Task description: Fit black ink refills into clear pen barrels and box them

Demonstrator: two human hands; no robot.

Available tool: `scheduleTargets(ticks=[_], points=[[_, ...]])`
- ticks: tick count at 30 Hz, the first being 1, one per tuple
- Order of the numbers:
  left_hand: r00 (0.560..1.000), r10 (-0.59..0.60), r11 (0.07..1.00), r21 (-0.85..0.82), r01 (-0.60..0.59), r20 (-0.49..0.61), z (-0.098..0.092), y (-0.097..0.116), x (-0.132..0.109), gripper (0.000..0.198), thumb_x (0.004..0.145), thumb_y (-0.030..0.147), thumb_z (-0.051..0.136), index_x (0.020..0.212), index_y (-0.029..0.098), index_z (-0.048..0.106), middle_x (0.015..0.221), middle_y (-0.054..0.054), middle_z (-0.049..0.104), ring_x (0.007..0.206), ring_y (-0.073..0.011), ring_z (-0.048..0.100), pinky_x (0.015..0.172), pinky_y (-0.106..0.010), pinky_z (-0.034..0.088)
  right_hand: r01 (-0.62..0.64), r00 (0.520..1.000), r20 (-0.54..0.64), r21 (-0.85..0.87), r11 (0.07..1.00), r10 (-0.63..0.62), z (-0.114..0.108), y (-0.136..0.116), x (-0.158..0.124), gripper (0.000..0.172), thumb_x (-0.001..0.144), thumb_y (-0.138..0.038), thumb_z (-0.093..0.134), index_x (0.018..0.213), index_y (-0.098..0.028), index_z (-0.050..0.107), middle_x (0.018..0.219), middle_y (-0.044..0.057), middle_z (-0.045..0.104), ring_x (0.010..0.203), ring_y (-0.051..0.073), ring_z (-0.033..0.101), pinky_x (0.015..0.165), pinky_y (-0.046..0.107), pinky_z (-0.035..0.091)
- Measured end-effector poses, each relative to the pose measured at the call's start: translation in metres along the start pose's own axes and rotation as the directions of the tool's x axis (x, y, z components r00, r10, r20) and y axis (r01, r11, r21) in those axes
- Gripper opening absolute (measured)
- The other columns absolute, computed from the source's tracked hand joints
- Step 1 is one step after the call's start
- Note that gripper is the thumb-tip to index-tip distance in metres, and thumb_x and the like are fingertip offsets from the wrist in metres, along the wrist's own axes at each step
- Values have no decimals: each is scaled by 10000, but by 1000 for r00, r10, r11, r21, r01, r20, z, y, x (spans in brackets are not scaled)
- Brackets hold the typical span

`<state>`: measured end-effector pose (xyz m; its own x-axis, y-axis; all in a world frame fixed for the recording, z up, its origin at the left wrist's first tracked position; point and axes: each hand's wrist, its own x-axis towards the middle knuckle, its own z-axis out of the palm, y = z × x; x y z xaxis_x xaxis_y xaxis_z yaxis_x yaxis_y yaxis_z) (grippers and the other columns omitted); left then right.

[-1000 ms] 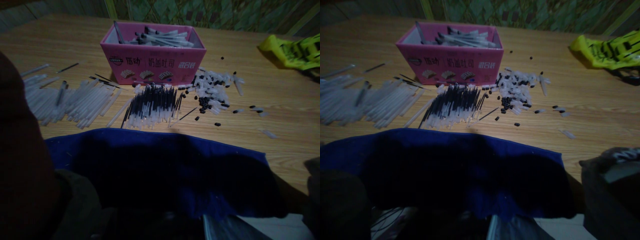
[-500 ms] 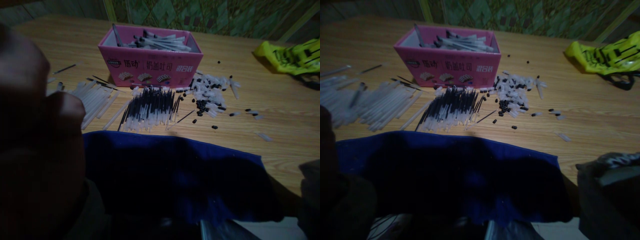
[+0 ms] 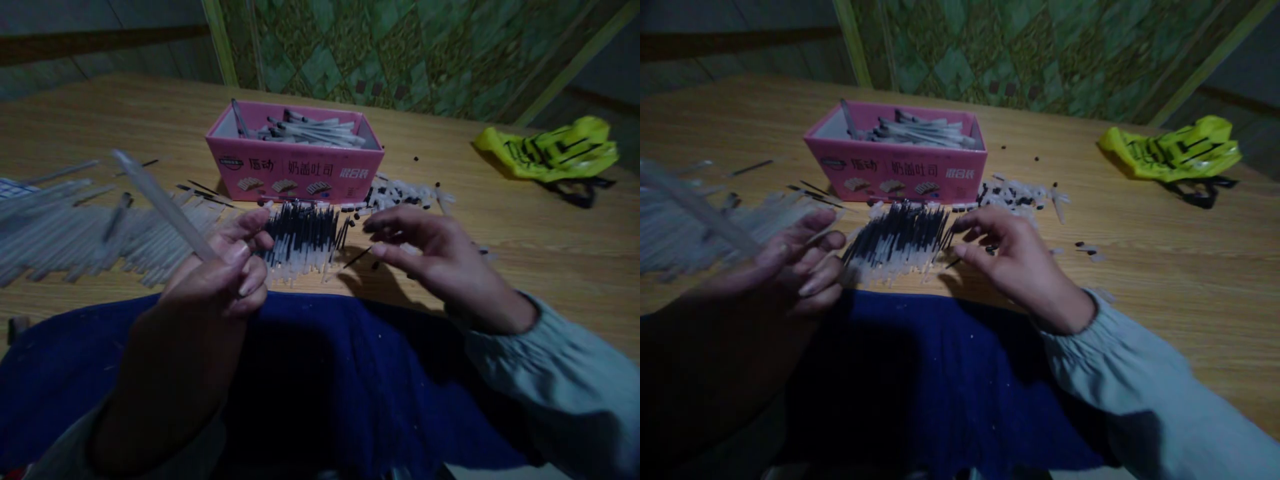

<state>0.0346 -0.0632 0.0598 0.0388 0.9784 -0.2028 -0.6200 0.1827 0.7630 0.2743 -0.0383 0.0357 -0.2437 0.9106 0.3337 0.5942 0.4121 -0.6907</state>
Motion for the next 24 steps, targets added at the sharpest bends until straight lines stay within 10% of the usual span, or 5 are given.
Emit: scheduleTargets(ticks=[4,17,20,24], points=[[991,-136,990,-22,136,10,11,-1,21,395,895,385,302,834,120,589,762,-81,539,455,-74,372,332,-162,322,110,957,288,-297,949,-21,24,15,5,116,799,-148,612,906,-163,653,902,54,604,795,156,573,687,260,443],[991,-57,996,-64,65,120,7,-34,76,189,852,99,463,876,120,650,883,-54,625,755,-109,596,683,-208,532,384,907,393,-628,677,-149,41,11,7,79,857,-105,475,860,-155,537,881,61,579,751,180,526,577,270,372],[997,-14,998,-66,19,75,-2,-32,77,190,844,103,491,922,116,664,830,-41,632,671,-85,589,612,-164,526,341,935,261,-473,812,-240,36,16,5,101,847,-94,461,901,-150,526,851,65,583,756,183,532,623,286,424],[997,-62,988,-136,67,43,-4,-32,71,195,853,82,473,895,103,662,744,-31,612,572,-56,564,542,-143,515,211,947,-247,-16,977,-208,28,4,-3,219,884,-122,459,1089,-178,510,910,61,577,726,153,569,629,295,486]])
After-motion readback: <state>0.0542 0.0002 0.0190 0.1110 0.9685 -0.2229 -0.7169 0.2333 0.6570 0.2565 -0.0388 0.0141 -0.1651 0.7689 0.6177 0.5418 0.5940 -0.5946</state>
